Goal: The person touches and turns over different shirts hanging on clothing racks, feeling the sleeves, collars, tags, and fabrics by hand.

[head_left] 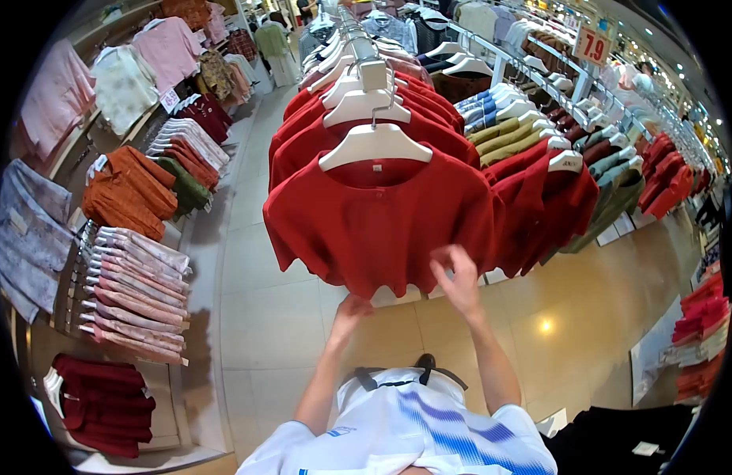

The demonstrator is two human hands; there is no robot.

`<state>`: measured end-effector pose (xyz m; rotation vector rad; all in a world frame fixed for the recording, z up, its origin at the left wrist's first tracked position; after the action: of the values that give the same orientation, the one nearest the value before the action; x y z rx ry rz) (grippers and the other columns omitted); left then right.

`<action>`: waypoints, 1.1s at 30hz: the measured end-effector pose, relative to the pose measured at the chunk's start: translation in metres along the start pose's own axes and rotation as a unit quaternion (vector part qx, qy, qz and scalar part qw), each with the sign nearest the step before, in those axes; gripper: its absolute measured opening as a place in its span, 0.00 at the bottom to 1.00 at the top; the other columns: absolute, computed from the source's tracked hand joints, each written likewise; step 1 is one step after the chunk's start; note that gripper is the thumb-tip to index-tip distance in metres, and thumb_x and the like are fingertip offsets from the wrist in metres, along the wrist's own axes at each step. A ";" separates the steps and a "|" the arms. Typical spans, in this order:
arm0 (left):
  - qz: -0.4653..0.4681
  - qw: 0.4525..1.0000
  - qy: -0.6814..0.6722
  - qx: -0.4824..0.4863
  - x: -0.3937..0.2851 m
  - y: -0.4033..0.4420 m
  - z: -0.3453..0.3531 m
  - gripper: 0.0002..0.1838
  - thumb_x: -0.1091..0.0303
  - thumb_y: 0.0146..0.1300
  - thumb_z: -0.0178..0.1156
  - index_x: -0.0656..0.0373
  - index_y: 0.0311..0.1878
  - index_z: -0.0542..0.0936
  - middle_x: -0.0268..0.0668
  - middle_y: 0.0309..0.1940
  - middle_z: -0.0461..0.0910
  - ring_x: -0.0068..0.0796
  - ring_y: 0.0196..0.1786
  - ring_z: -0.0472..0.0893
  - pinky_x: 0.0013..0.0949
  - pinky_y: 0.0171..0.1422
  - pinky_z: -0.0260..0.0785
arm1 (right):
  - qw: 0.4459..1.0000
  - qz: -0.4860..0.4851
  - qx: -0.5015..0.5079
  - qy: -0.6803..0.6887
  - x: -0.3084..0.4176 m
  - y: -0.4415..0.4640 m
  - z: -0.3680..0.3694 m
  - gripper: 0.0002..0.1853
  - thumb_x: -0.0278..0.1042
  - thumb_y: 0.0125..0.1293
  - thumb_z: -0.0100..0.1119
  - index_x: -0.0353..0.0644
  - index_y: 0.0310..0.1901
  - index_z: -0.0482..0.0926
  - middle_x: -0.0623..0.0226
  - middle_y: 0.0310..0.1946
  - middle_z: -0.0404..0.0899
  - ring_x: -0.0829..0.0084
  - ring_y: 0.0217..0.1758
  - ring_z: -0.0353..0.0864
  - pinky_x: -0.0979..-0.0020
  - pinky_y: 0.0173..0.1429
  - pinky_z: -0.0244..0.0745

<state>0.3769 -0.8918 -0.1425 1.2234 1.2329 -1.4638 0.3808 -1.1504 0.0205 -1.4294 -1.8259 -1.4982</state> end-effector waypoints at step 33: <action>0.230 0.962 0.130 0.068 -0.105 -0.025 -0.006 0.09 0.71 0.61 0.59 0.65 0.38 0.70 0.36 0.30 0.75 0.26 0.34 0.78 0.28 0.39 0.68 | 0.906 -0.181 -0.056 -0.377 0.172 0.080 -0.040 0.10 0.34 0.62 0.60 0.37 0.36 0.72 0.52 0.26 0.76 0.50 0.30 0.78 0.59 0.30 0.71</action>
<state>0.3715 -0.8808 -0.0353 1.7063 0.9334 -1.0799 0.3671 -1.1136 0.2100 -2.0052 -2.6099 -1.3076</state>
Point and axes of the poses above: each hand's wrist, its own y-axis towards the middle knuckle, its own z-axis out of the palm, x = y × z, the point moved 5 cm from there along y, towards the middle knuckle
